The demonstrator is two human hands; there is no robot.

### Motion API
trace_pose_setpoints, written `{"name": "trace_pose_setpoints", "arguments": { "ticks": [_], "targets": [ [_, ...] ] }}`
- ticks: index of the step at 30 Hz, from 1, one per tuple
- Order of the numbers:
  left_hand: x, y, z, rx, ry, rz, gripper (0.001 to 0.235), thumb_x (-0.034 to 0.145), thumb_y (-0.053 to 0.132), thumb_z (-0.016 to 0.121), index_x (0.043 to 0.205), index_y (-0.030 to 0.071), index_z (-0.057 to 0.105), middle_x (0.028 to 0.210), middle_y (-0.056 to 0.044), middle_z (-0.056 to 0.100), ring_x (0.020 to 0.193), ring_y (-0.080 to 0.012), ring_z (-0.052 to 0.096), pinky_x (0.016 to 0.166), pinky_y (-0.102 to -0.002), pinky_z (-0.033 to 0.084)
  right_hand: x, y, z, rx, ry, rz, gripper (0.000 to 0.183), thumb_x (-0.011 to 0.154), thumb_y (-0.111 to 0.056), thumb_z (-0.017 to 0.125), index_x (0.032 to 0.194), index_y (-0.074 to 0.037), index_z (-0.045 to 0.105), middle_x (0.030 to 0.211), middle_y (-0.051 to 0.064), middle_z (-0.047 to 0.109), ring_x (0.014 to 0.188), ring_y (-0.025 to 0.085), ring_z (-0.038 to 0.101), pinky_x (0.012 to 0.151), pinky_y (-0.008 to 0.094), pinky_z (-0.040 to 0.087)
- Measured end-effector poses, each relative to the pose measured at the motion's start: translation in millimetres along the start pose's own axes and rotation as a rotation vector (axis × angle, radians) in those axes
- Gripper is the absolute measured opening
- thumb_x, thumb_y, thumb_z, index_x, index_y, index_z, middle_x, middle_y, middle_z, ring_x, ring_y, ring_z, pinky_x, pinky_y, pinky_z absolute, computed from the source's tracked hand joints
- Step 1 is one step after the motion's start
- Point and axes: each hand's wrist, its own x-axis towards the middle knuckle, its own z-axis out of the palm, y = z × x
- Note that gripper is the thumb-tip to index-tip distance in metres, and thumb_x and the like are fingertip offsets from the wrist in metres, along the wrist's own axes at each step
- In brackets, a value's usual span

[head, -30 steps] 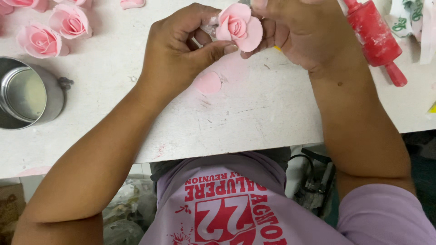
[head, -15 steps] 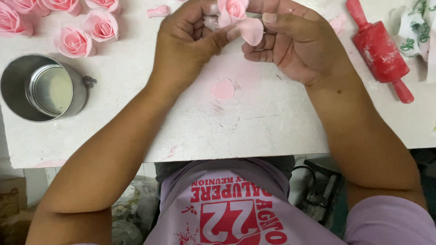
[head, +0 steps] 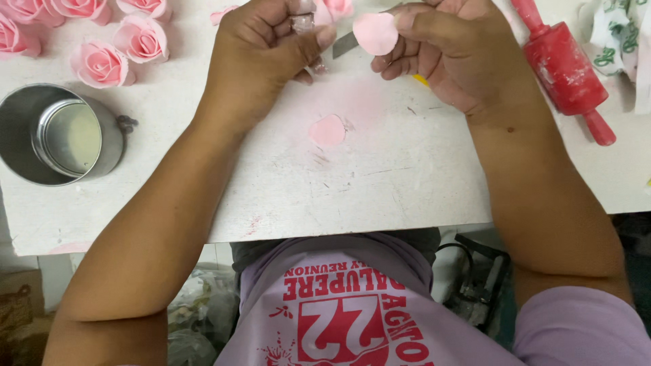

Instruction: The person assembles a pink fondant rose by wrapping thin petals around a central bud and shaping them with fingers. They then roll out more pink fondant, cut a circular piece, and use a small brush to apply a liquid to the edges of the cutout.

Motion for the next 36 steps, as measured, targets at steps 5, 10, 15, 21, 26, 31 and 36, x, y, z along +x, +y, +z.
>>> {"name": "trace_pose_setpoints", "arguments": {
  "ticks": [5,10,15,21,26,31,36],
  "targets": [
    [-5,-5,-5,0.385,-0.069,0.253,0.016,0.105,0.009,0.082,0.115,0.01,0.07,0.088,0.005,0.057,0.073,-0.0048,0.048,0.066,-0.021,0.041,-2,3,-8,-0.082,-0.099,-0.02,0.023,0.093,-0.014,0.061,0.107,0.001,0.069,0.1,0.012,0.074,0.081,0.022,0.075,0.077,0.029,0.064],
    [-7,1,-8,0.485,-0.178,0.403,0.031,0.107,0.004,0.083,0.134,0.005,0.068,0.101,-0.006,0.066,0.078,-0.0128,0.057,0.072,-0.026,0.047,0,11,-13,-0.1,-0.107,-0.016,0.019,0.092,-0.016,0.066,0.106,-0.004,0.068,0.099,0.008,0.072,0.083,0.023,0.077,0.082,0.031,0.068],
    [-8,0,-9,0.605,-0.193,0.488,0.03,0.11,0.01,0.082,0.136,0.004,0.067,0.104,-0.01,0.069,0.078,-0.0188,0.063,0.075,-0.031,0.05,-4,5,-5,-0.217,-0.069,-0.006,0.017,0.091,-0.015,0.063,0.107,-0.01,0.065,0.101,0.006,0.072,0.085,0.021,0.077,0.086,0.031,0.07],
    [-8,-5,-8,0.578,-0.206,0.526,0.027,0.108,0.002,0.083,0.13,0.001,0.067,0.107,-0.014,0.069,0.079,-0.0201,0.065,0.076,-0.032,0.052,-5,3,0,-0.279,-0.098,-0.001,0.023,0.092,-0.014,0.059,0.11,-0.005,0.07,0.102,0.008,0.074,0.084,0.018,0.075,0.083,0.028,0.067],
    [-8,0,-7,0.64,-0.216,0.528,0.027,0.103,-0.003,0.083,0.125,-0.002,0.069,0.099,-0.012,0.067,0.075,-0.0197,0.062,0.069,-0.032,0.048,-13,-12,14,-0.362,-0.048,0.036,0.028,0.089,-0.017,0.059,0.111,-0.005,0.073,0.107,0.006,0.077,0.085,0.016,0.076,0.084,0.024,0.068],
    [-10,-4,-8,0.715,-0.212,0.572,0.035,0.093,-0.008,0.087,0.122,0.0,0.068,0.099,-0.013,0.068,0.073,-0.0244,0.061,0.064,-0.037,0.046,-19,-17,21,-0.452,-0.041,0.018,0.027,0.092,-0.017,0.062,0.113,-0.005,0.073,0.106,0.007,0.078,0.086,0.015,0.079,0.08,0.022,0.066],
    [-11,-4,-4,0.92,-0.189,0.562,0.03,0.093,0.007,0.089,0.118,0.008,0.072,0.1,-0.007,0.071,0.077,-0.0256,0.064,0.058,-0.039,0.044,-20,-18,23,-0.666,-0.088,-0.027,0.027,0.098,-0.013,0.053,0.108,-0.009,0.078,0.092,0.004,0.078,0.084,0.008,0.074,0.08,0.019,0.063]
  ]
}}
